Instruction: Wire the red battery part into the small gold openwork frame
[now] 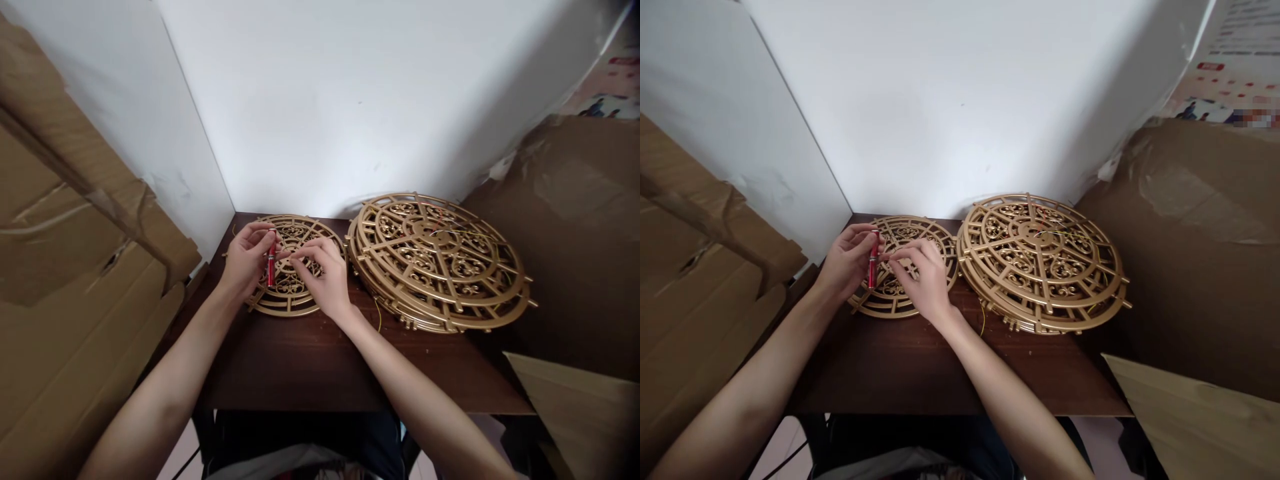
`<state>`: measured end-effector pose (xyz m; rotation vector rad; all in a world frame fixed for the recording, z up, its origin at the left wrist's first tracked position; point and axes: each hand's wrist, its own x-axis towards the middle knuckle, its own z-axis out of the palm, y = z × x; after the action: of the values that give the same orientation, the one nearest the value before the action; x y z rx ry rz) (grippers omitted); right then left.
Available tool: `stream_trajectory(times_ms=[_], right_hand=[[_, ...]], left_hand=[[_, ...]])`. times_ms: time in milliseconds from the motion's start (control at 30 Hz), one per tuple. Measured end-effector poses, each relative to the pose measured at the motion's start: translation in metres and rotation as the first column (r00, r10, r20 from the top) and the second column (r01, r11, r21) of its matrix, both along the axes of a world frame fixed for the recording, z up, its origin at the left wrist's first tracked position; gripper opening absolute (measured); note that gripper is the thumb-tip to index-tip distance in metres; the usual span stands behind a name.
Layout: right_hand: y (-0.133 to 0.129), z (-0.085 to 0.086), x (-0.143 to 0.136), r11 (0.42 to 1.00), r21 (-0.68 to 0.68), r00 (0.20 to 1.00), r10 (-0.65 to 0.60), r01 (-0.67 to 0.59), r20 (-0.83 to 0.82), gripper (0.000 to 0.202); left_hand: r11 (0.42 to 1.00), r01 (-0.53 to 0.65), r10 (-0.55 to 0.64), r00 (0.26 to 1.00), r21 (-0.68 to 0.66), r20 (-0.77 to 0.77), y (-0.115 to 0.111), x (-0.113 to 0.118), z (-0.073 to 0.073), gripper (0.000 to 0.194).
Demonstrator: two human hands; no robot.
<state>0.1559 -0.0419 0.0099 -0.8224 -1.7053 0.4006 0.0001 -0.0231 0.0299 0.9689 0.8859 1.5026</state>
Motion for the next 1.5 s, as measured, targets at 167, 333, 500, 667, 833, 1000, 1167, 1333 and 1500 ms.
stream_trajectory(times_ms=[167, 333, 500, 667, 833, 1000, 1167, 1333, 1500], right_hand=[[-0.005, -0.007, -0.005, 0.975, 0.000, 0.948, 0.217, -0.224, 0.231, 0.015], [-0.009, -0.011, -0.011, 0.982, 0.005, 0.928, 0.177, -0.189, 0.327, 0.020], [-0.009, -0.014, -0.012, 0.988, -0.040, 0.941, 0.154, -0.149, 0.303, 0.015], [-0.009, -0.018, -0.012, 0.988, -0.058, 0.941, 0.152, -0.141, 0.303, 0.016], [-0.009, -0.020, -0.013, 0.992, -0.061, 0.942, 0.127, -0.113, 0.311, 0.017], [-0.010, -0.020, -0.016, 0.997, -0.024, 0.944, 0.073, -0.069, 0.321, 0.019], [-0.013, -0.021, -0.021, 1.000, -0.005, 0.930, -0.002, 0.004, 0.368, 0.011], [-0.016, -0.024, -0.025, 1.000, 0.016, 0.906, -0.031, 0.027, 0.422, 0.012], [-0.018, -0.026, -0.029, 0.997, 0.073, 0.905, -0.039, 0.009, 0.423, 0.013]], left_hand=[[0.977, -0.082, 0.115, 0.981, -0.198, 0.159, 0.008, -0.004, -0.004, 0.015], [0.963, -0.081, 0.135, 0.970, -0.256, 0.203, 0.011, -0.005, -0.007, 0.011], [0.965, -0.066, 0.121, 0.970, -0.253, 0.210, 0.011, -0.005, -0.010, 0.014], [0.966, -0.088, 0.142, 0.966, -0.241, 0.218, 0.011, -0.003, -0.008, 0.013], [0.953, -0.119, 0.181, 0.962, -0.279, 0.207, 0.008, 0.002, -0.006, 0.008], [0.958, -0.118, 0.170, 0.968, -0.260, 0.183, 0.006, 0.004, -0.006, 0.011], [0.972, -0.105, 0.124, 0.989, -0.210, 0.078, 0.004, 0.005, -0.004, 0.019], [0.992, -0.124, 0.121, 0.979, -0.007, -0.165, -0.001, 0.007, -0.004, 0.028], [0.979, -0.185, 0.203, 0.911, 0.083, -0.358, -0.001, 0.010, -0.006, 0.018]])
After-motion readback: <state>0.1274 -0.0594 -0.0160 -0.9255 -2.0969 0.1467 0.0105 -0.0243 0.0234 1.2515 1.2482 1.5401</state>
